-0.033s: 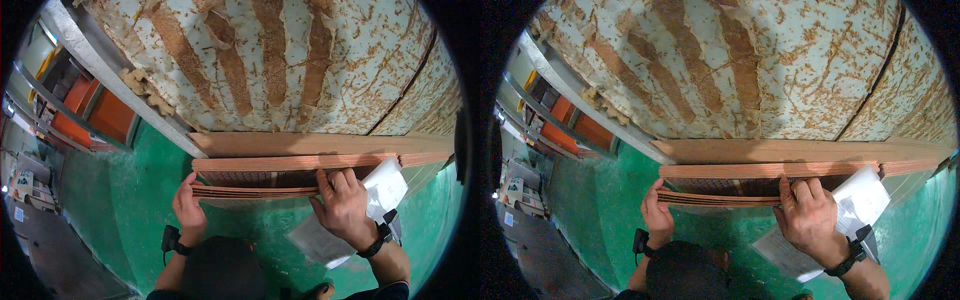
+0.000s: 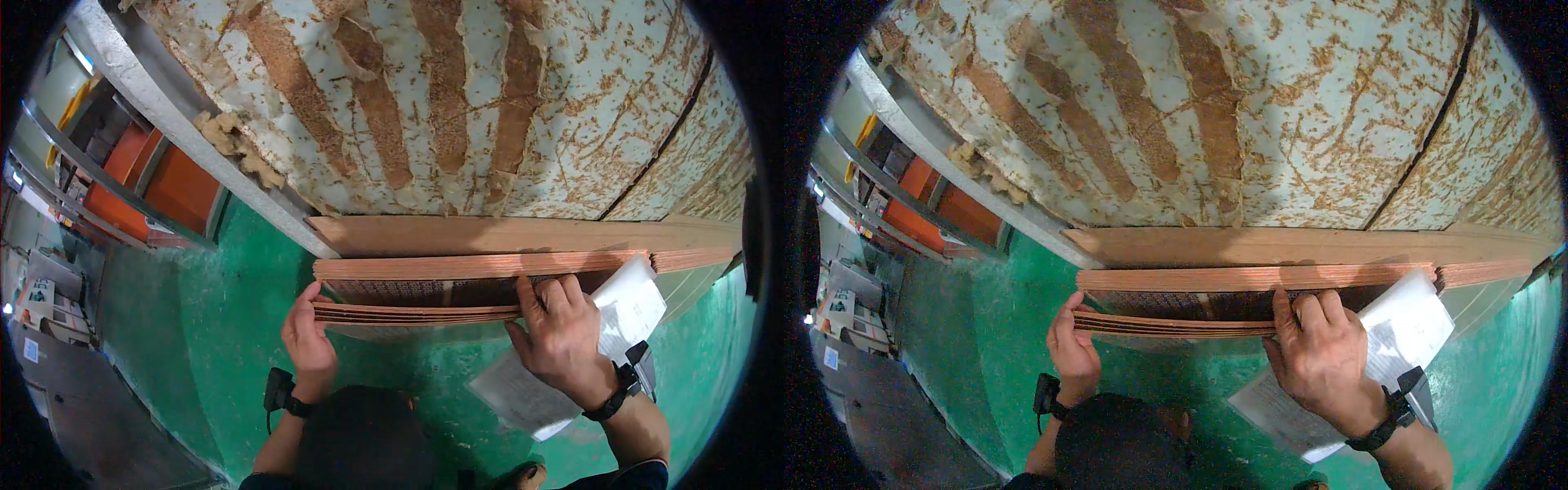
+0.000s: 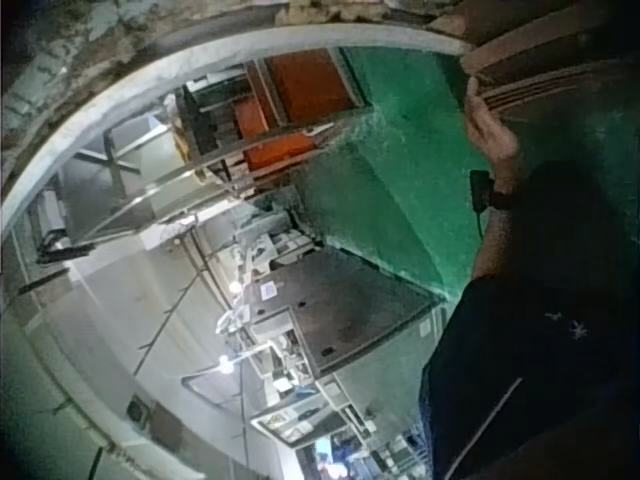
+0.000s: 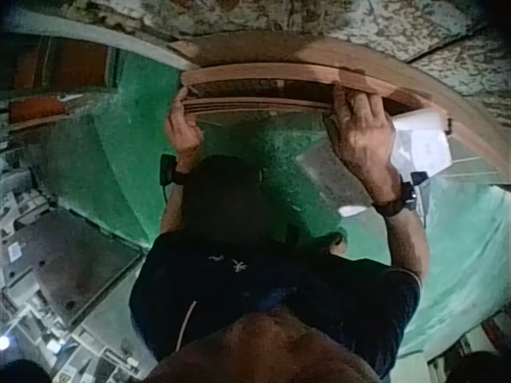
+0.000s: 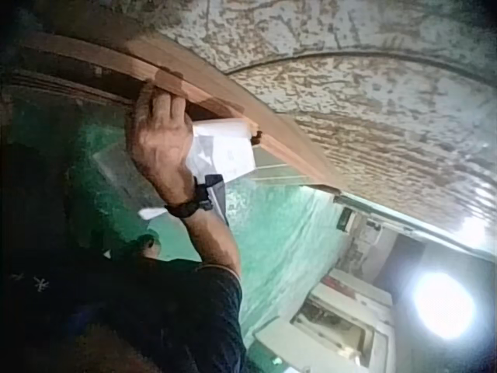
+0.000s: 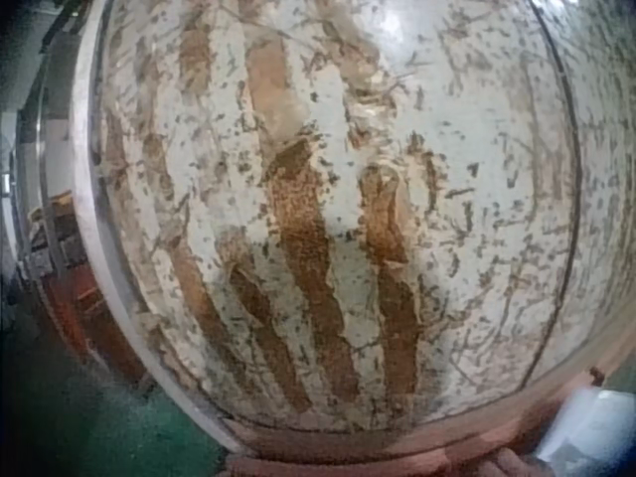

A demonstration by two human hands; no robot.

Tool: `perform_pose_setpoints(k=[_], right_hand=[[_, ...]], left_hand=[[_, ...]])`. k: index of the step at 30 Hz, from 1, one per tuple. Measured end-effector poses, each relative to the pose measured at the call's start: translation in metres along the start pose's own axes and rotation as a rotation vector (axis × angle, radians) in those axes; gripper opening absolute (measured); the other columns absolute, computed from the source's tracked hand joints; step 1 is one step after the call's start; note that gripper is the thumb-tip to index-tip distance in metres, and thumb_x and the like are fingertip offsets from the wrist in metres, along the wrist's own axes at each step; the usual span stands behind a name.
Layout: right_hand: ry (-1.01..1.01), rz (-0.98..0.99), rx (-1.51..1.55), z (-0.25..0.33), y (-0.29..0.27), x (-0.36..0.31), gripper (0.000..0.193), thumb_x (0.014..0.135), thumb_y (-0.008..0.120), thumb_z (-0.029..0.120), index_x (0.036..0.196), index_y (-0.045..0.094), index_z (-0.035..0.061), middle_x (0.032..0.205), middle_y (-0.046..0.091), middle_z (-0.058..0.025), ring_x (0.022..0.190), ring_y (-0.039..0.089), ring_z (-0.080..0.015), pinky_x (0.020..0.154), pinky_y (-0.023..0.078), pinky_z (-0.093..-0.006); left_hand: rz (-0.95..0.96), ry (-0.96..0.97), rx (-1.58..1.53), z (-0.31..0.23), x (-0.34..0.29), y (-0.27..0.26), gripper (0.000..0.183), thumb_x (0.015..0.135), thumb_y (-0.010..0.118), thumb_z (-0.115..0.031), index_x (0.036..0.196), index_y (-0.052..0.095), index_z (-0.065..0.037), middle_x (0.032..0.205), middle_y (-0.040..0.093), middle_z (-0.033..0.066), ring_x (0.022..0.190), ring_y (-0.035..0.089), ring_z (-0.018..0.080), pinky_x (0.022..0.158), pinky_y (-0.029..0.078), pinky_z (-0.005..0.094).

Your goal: Sorting and inspecting copper sheets on a fabrication floor according to a process card.

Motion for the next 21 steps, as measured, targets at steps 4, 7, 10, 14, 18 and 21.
perform_pose_setpoints(k=[4,7,10,14,18,21], right_hand=[[-0.003,-0.005,0.016,0.0001,-0.0002,0.0011,0.061,0.071,0.082,0.023,0.124,0.068,-0.0041,0.093,0.057,-0.0108,0.089,0.057,-0.0291,0.065,0.052,-0.041],[-0.007,-0.008,0.03,0.0005,-0.0004,0.0017,0.059,0.071,0.082,0.023,0.122,0.069,-0.0043,0.095,0.058,-0.0115,0.091,0.057,-0.0299,0.066,0.053,-0.0415],[-0.01,-0.003,0.026,-0.0001,0.0007,0.0,0.056,0.071,0.082,0.023,0.119,0.069,-0.0042,0.097,0.058,-0.0124,0.092,0.058,-0.0307,0.068,0.054,-0.0418],[-0.01,0.005,0.019,-0.0008,0.002,-0.001,0.054,0.071,0.082,0.022,0.117,0.07,-0.004,0.099,0.058,-0.0135,0.093,0.058,-0.0314,0.069,0.054,-0.0419],[-0.017,-0.003,0.021,0.0004,0.0014,-0.0004,0.054,0.071,0.082,0.022,0.116,0.07,-0.0039,0.101,0.059,-0.0141,0.094,0.058,-0.0314,0.069,0.054,-0.042],[-0.017,0.0,0.018,0.0009,0.0006,0.0003,0.054,0.07,0.082,0.022,0.116,0.07,-0.0039,0.1,0.059,-0.0142,0.094,0.058,-0.0314,0.069,0.054,-0.042]], left_hand=[[-0.021,0.03,-0.037,-0.0022,-0.0004,-0.0002,0.033,0.109,0.046,-0.018,0.124,0.065,0.004,0.108,0.065,0.0084,0.096,0.059,0.0123,0.084,0.047,0.0268],[-0.047,0.044,-0.037,0.0006,0.0007,-0.0042,0.03,0.109,0.047,-0.016,0.123,0.065,0.003,0.108,0.065,0.0077,0.095,0.059,0.0115,0.084,0.047,0.0263],[-0.048,0.043,-0.013,0.0003,-0.0002,-0.0056,0.03,0.109,0.047,-0.016,0.123,0.065,0.002,0.109,0.064,0.007,0.097,0.059,0.0113,0.086,0.048,0.0269],[-0.046,0.014,-0.008,-0.003,-0.0016,-0.0017,0.028,0.109,0.046,-0.015,0.121,0.065,0.002,0.112,0.064,0.0074,0.102,0.06,0.0131,0.092,0.048,0.0287],[-0.018,0.083,-0.078,-0.005,0.0004,0.0027,0.028,0.109,0.045,-0.015,0.12,0.064,0.003,0.113,0.064,0.0088,0.107,0.059,0.016,0.097,0.047,0.0314],[-0.012,0.071,-0.054,-0.0035,0.0013,0.0024,0.029,0.109,0.045,-0.016,0.119,0.064,0.003,0.114,0.064,0.0097,0.108,0.06,0.0174,0.099,0.047,0.0331]])
Point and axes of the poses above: each hand's wrist, its own x-axis towards the middle knuckle, its own y-axis out of the palm, z = x × y, the point moved 9 cm from there along x, towards the middle knuckle
